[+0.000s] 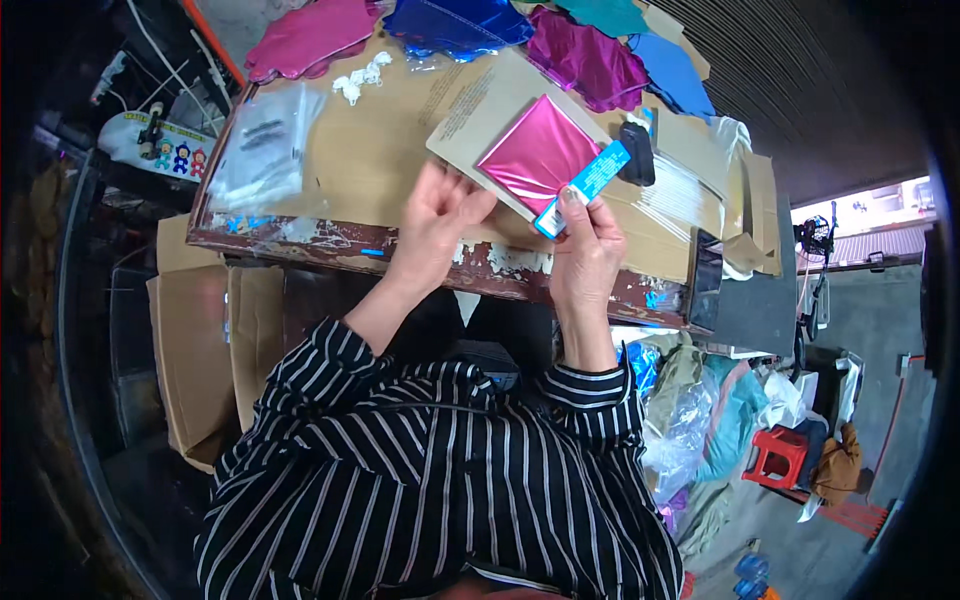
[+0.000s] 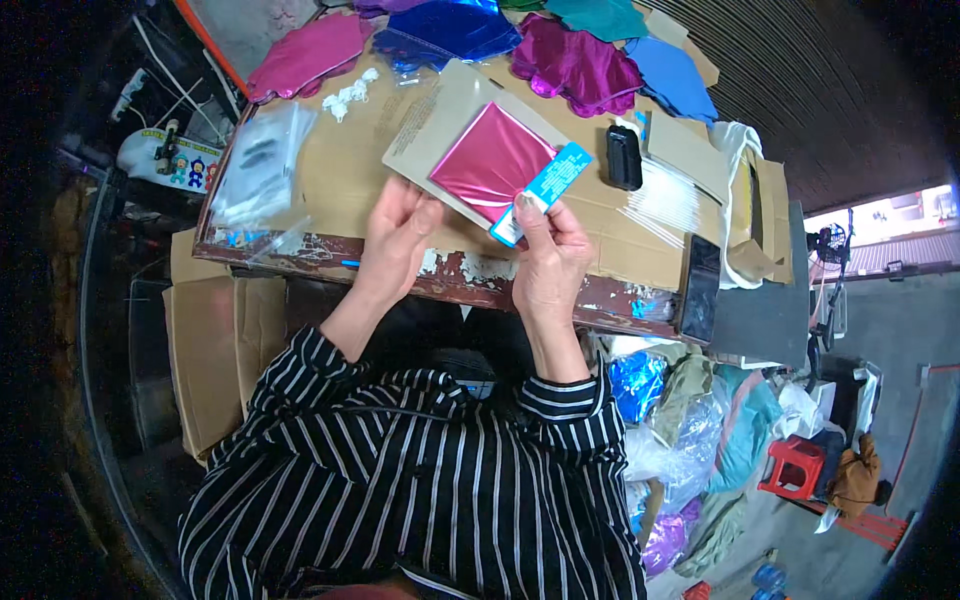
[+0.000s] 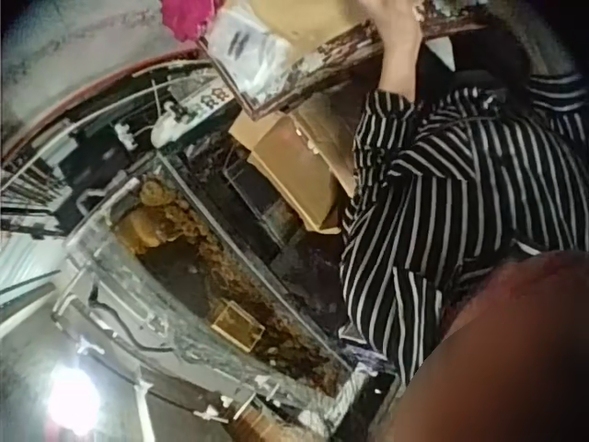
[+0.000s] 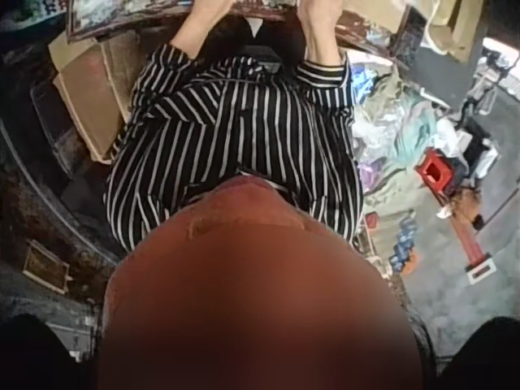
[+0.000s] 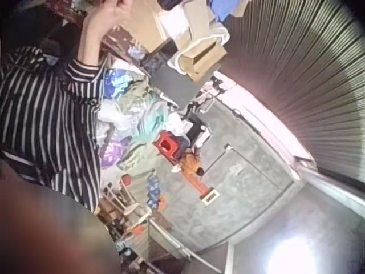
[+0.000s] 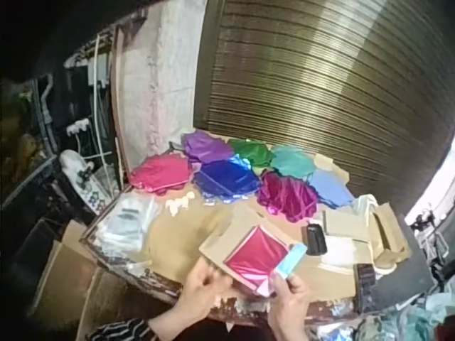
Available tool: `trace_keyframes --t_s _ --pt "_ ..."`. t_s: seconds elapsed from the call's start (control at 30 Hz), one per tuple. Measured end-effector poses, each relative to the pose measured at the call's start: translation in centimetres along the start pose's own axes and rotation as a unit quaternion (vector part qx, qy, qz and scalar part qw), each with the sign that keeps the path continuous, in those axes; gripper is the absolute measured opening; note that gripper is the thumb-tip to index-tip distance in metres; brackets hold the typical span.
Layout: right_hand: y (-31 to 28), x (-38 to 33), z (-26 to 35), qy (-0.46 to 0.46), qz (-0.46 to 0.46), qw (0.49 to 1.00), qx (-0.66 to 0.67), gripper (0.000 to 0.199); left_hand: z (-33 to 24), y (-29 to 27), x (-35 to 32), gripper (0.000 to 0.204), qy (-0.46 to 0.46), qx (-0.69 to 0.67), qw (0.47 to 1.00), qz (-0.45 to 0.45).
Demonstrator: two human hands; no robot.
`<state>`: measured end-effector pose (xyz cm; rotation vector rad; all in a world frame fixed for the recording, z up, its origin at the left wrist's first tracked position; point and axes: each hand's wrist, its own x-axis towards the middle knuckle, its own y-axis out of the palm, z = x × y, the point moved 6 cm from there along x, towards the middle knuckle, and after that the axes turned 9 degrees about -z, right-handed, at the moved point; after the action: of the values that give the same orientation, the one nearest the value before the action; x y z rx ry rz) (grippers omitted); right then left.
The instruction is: The person is sorting and packaging colored sheets into plastic and cardboard sleeves.
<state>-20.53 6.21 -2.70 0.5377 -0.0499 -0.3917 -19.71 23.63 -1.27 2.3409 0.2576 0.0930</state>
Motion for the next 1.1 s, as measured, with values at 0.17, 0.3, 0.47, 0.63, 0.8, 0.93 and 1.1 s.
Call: trace_keyframes --t_s 0.17,0.3,0.47,0.63,0.8,0.93,1.1 --pt "1.4 -1.1 -0.1 0.052 -0.022 0.998 0.000 0.015 1.0 1.6 0.2 0.034 -0.029 -0.035 0.997 0.069" --pt "0.9 -0.6 -0.6 0.067 0.012 0.997 -0.038 0.015 1.6 1.4 0.1 0.028 -0.026 -0.027 0.996 0.075" --pt "1.0 -0.7 -0.5 0.058 0.002 0.997 -0.052 0.012 2.6 0.8 0.1 0.026 -0.053 -0.022 0.996 0.068" --pt "1.6 -0.7 -0.9 0.025 0.006 0.999 -0.037 0.016 3.6 0.8 -0.7 0.023 -0.068 0.036 0.993 0.091" --pt "2.5 -0.4 -0.6 -0.003 0.011 1.000 -0.004 0.025 4.0 1.3 -1.7 0.022 -0.081 0.051 0.990 0.108" --pt "2.0 -0.3 -0.1 0.006 0.032 0.995 -0.093 0.027 4.0 0.5 -1.3 0.024 -0.088 0.054 0.991 0.083" --pt "0.9 1.3 2.8 -0.048 -0.005 0.998 -0.028 0.020 2.8 0.2 -1.3 0.030 -0.108 0.049 0.989 0.092"
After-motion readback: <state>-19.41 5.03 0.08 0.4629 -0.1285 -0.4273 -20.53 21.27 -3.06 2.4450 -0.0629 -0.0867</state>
